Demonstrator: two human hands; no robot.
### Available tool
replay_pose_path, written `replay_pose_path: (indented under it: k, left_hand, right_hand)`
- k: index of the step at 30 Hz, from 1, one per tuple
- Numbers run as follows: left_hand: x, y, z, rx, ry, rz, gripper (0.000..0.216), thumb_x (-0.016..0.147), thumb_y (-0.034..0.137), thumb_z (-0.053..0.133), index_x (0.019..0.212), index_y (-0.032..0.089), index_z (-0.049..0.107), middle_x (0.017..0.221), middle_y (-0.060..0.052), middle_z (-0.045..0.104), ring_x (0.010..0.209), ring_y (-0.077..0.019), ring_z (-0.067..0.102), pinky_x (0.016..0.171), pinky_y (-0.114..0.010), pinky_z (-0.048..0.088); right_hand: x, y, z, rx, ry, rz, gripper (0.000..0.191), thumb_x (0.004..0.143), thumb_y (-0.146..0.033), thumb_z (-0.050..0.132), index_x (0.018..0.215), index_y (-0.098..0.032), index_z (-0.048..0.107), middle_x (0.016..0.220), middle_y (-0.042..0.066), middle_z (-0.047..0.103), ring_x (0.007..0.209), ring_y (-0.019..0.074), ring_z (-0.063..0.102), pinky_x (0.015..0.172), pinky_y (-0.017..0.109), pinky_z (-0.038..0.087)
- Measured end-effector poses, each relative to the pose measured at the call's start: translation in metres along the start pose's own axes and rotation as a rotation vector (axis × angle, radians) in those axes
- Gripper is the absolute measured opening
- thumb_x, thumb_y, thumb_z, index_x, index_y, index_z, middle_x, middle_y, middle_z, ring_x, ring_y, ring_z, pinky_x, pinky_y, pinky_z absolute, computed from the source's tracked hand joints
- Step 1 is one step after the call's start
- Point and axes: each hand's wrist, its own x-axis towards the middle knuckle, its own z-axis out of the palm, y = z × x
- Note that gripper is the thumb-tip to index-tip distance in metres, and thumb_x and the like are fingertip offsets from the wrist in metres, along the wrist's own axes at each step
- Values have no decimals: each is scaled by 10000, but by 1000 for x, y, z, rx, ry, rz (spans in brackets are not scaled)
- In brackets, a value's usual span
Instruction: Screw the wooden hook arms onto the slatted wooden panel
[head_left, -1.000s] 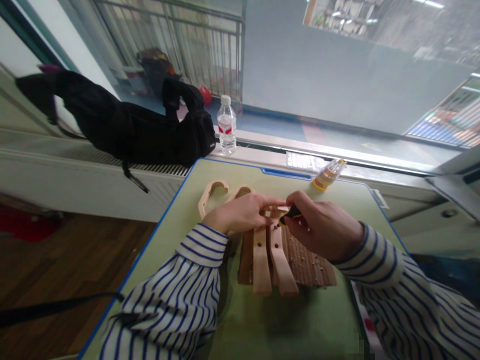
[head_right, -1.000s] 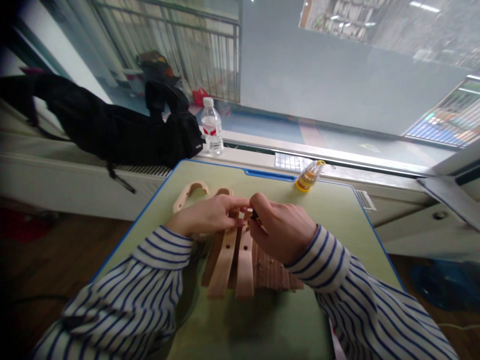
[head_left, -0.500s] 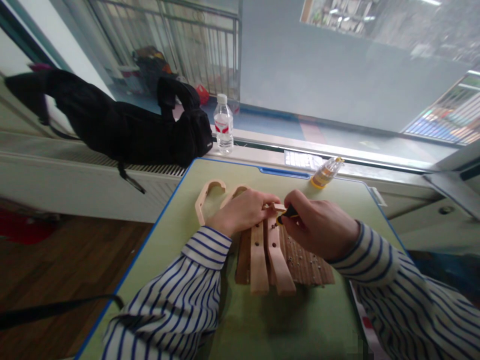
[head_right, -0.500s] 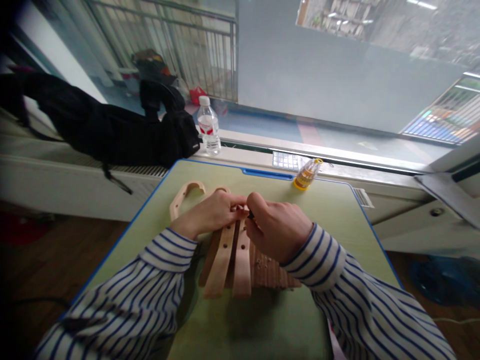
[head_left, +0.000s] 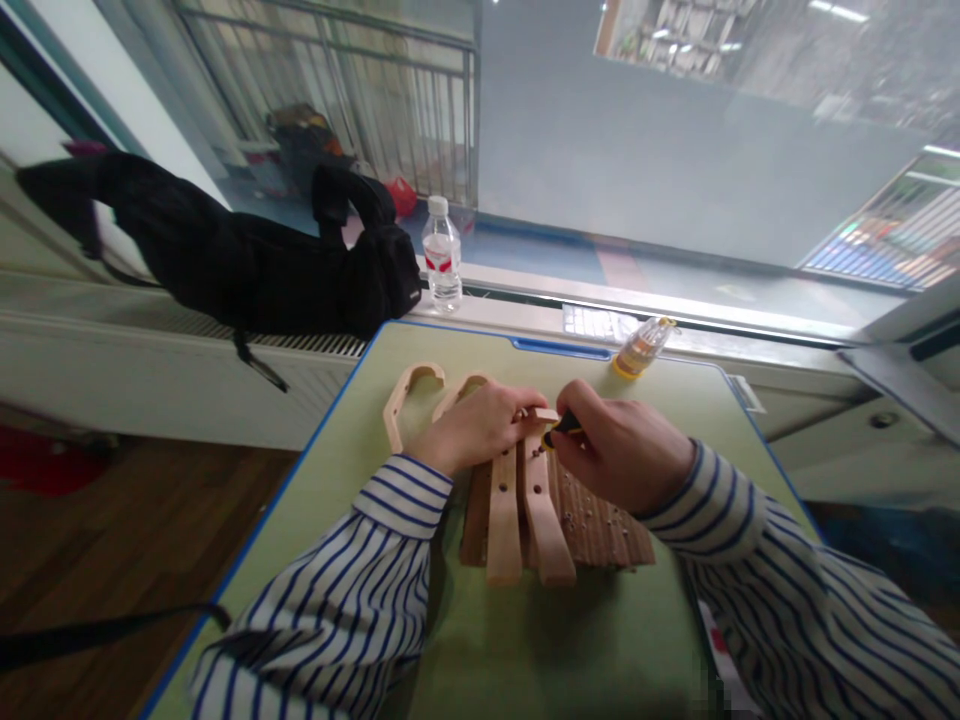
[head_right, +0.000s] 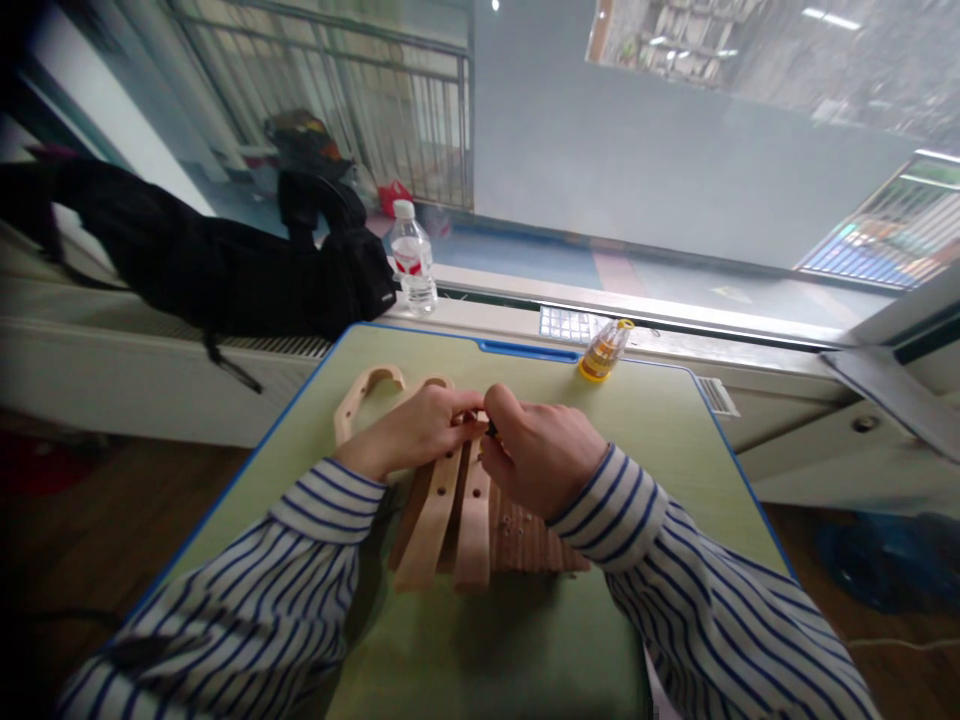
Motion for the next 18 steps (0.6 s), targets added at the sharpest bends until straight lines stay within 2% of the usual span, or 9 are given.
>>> replay_pose_path:
  k: [15, 18]
  left_hand:
    - [0, -1, -1, 0, -19, -14, 205, 868, 240, 513, 990, 176, 665, 802, -31, 692, 728, -141, 621, 666, -229, 427]
    - [-2, 0, 0, 32, -9, -13, 224, 869, 222, 504, 1040, 181, 643, 872, -37, 694, 791, -153, 628, 713, -243, 451]
  right_hand:
    - [2, -3, -1, 5, 5, 0, 184, 802, -292, 396, 933, -169, 435, 582, -17, 522, 464, 96, 389, 464, 247, 217]
    - [2, -2, -1, 9, -5, -2, 196, 809, -306, 388, 940, -167, 433, 595, -6, 541, 471, 101, 407, 468, 248, 219]
